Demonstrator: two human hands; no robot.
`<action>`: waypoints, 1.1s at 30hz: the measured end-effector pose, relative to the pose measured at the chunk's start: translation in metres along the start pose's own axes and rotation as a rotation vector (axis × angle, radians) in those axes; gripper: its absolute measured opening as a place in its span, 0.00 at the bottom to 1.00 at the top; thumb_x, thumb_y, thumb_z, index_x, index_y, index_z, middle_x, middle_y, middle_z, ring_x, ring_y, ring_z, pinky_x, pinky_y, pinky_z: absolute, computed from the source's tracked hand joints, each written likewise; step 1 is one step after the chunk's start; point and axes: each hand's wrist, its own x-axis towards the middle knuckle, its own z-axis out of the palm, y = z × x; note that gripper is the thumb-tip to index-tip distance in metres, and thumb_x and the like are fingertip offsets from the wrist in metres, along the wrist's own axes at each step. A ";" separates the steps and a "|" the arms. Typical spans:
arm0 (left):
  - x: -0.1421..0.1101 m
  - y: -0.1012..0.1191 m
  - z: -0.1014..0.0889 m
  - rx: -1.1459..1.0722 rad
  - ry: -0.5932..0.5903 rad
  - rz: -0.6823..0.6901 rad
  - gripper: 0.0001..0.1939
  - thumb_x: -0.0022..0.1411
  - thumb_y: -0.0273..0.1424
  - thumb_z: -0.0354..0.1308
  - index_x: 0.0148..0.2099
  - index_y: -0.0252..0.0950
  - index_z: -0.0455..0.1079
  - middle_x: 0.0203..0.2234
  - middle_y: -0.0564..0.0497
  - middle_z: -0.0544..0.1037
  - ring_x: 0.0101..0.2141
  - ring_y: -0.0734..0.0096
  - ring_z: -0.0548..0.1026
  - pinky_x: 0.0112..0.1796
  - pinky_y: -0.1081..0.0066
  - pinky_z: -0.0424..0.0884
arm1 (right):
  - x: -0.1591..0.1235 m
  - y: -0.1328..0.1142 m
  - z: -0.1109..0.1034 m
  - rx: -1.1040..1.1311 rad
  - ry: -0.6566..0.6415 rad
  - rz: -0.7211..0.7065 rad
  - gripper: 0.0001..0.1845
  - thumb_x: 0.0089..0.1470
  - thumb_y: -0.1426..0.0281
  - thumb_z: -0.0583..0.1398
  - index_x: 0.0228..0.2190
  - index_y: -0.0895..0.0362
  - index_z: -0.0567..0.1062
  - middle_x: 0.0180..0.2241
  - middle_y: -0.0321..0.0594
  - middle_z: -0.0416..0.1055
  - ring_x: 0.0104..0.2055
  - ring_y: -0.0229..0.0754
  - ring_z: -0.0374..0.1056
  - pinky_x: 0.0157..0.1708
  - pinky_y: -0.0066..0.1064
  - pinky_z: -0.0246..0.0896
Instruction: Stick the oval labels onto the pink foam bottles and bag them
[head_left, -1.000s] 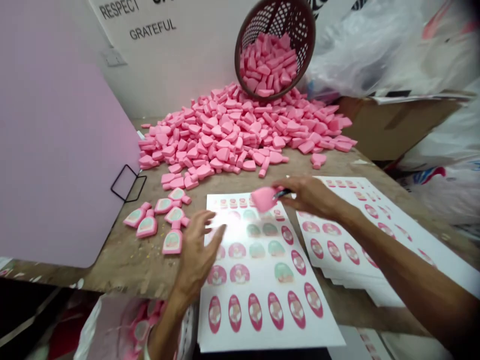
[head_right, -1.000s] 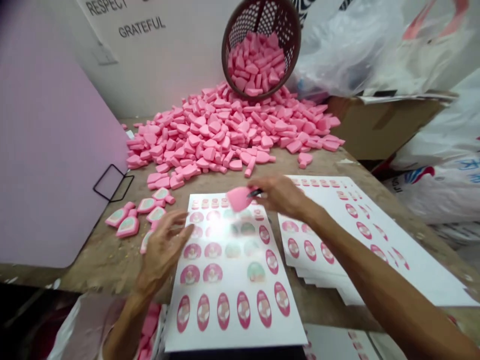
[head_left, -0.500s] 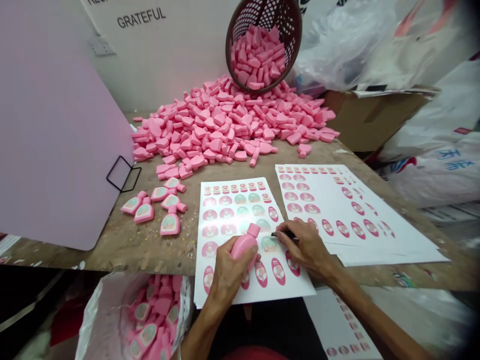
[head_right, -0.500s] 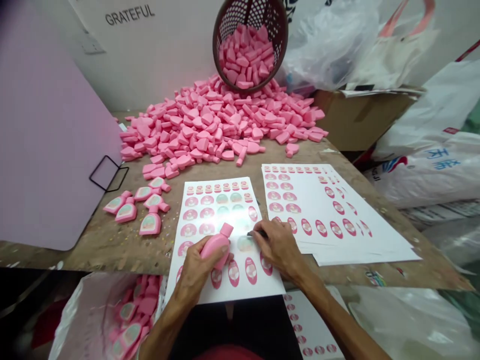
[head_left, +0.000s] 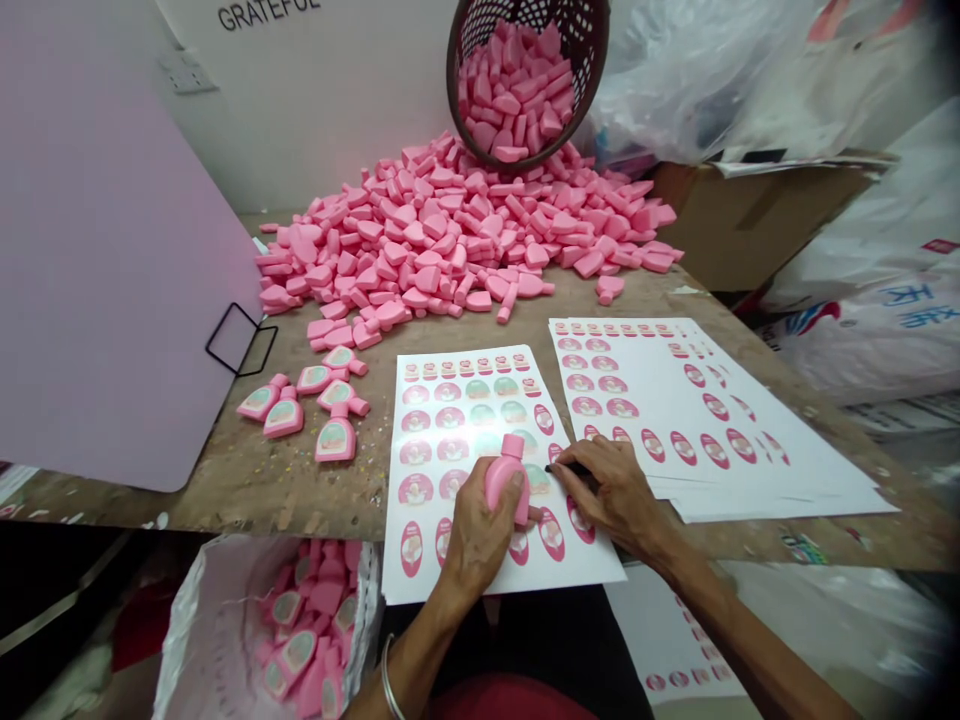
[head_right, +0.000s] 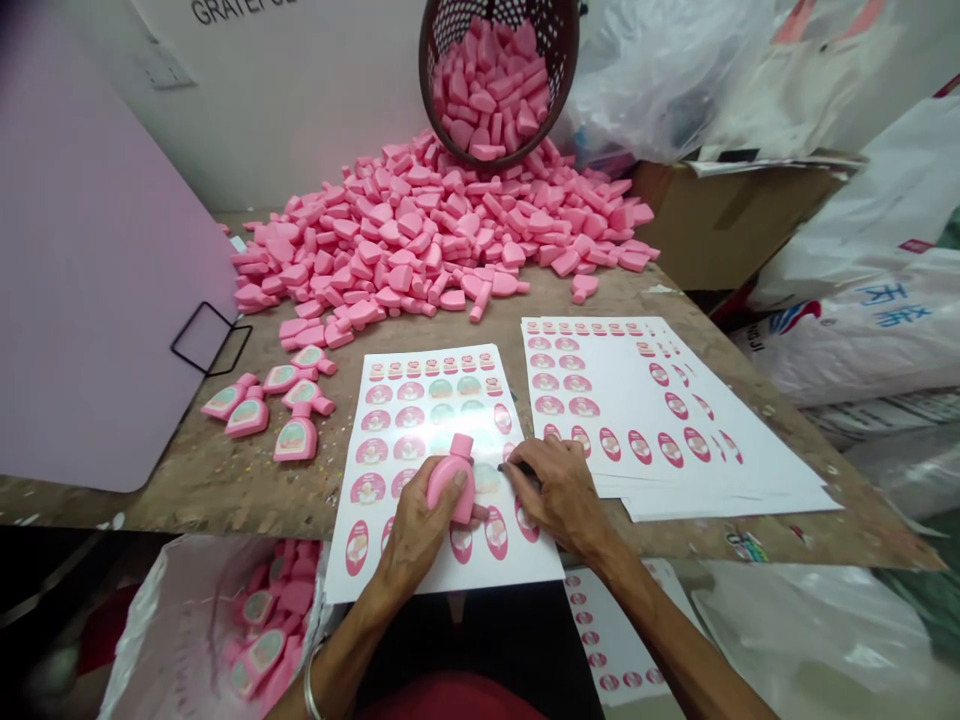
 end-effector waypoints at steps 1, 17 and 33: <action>0.000 0.000 0.000 0.010 0.000 0.005 0.20 0.61 0.47 0.54 0.44 0.36 0.64 0.25 0.52 0.75 0.26 0.63 0.79 0.29 0.68 0.76 | 0.000 0.000 0.001 0.001 0.004 0.011 0.07 0.56 0.66 0.59 0.29 0.56 0.72 0.27 0.37 0.73 0.31 0.41 0.65 0.38 0.36 0.49; -0.004 0.004 -0.005 -0.586 -0.015 -0.066 0.30 0.63 0.54 0.44 0.47 0.30 0.68 0.27 0.46 0.78 0.25 0.66 0.77 0.25 0.69 0.75 | 0.018 -0.052 -0.026 0.639 0.003 0.504 0.20 0.46 0.54 0.64 0.34 0.57 0.78 0.23 0.35 0.68 0.24 0.35 0.61 0.23 0.27 0.58; -0.009 0.012 -0.013 -0.695 -0.049 -0.044 0.29 0.65 0.52 0.44 0.47 0.30 0.69 0.30 0.45 0.78 0.29 0.66 0.78 0.26 0.70 0.75 | 0.021 -0.072 -0.009 0.685 -0.015 0.498 0.20 0.44 0.53 0.66 0.34 0.53 0.82 0.28 0.39 0.77 0.32 0.43 0.73 0.31 0.30 0.68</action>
